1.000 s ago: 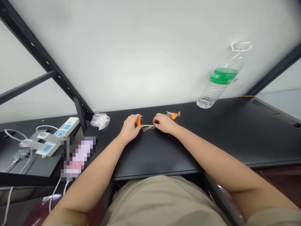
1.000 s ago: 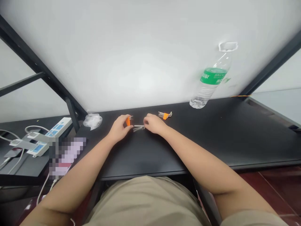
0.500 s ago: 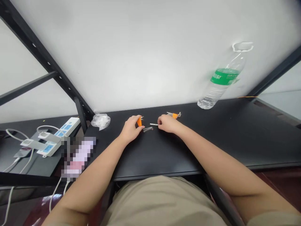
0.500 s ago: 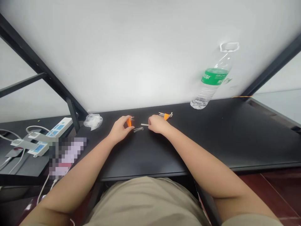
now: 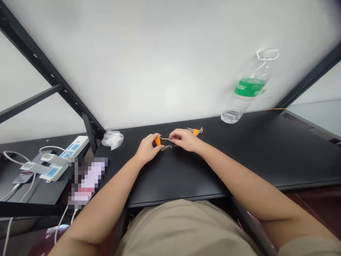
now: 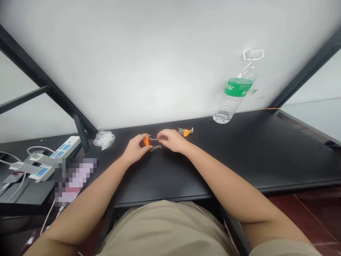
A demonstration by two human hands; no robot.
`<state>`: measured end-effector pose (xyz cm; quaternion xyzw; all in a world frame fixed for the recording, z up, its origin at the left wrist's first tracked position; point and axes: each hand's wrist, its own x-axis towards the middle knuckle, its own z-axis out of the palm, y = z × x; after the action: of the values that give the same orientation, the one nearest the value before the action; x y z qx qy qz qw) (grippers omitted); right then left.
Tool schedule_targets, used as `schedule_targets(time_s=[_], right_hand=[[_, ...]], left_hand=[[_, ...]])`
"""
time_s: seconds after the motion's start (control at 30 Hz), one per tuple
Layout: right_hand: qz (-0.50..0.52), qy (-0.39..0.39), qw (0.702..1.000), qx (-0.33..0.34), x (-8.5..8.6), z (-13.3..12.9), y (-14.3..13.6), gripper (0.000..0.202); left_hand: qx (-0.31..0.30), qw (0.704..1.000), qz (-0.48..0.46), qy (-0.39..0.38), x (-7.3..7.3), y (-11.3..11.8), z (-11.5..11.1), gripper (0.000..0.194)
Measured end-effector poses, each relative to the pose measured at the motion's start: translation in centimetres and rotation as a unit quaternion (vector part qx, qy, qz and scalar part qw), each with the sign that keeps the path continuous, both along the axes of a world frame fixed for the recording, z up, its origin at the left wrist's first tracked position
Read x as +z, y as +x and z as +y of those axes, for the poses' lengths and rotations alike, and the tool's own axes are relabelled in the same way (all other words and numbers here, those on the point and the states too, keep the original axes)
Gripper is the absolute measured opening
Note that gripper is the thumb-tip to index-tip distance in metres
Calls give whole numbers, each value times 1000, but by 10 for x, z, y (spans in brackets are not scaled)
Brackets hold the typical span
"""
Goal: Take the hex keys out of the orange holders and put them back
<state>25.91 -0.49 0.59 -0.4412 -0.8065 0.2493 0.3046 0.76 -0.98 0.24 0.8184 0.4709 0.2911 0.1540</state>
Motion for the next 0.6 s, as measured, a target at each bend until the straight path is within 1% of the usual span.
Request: schedule_targets(time_s=[0.17, 0.37, 0.47, 0.53, 0.6], right_hand=[[38, 108, 993, 30, 2, -5, -6, 18], [-16, 188, 980, 57, 0, -9, -5, 25], [-34, 199, 976, 78, 3, -17, -12, 26], [-25, 185, 978, 95, 4, -22, -18, 25], [-26, 154, 985, 75, 4, -23, -22, 22]], left_hand=[[-7, 1000, -4, 7, 0, 2, -3, 51], [-22, 999, 26, 9, 5, 2, -10, 49], [-50, 998, 38, 13, 10, 4, -16, 44], [-68, 997, 39, 7, 12, 7, -19, 36], [-73, 997, 39, 0, 12, 9, -21, 30]])
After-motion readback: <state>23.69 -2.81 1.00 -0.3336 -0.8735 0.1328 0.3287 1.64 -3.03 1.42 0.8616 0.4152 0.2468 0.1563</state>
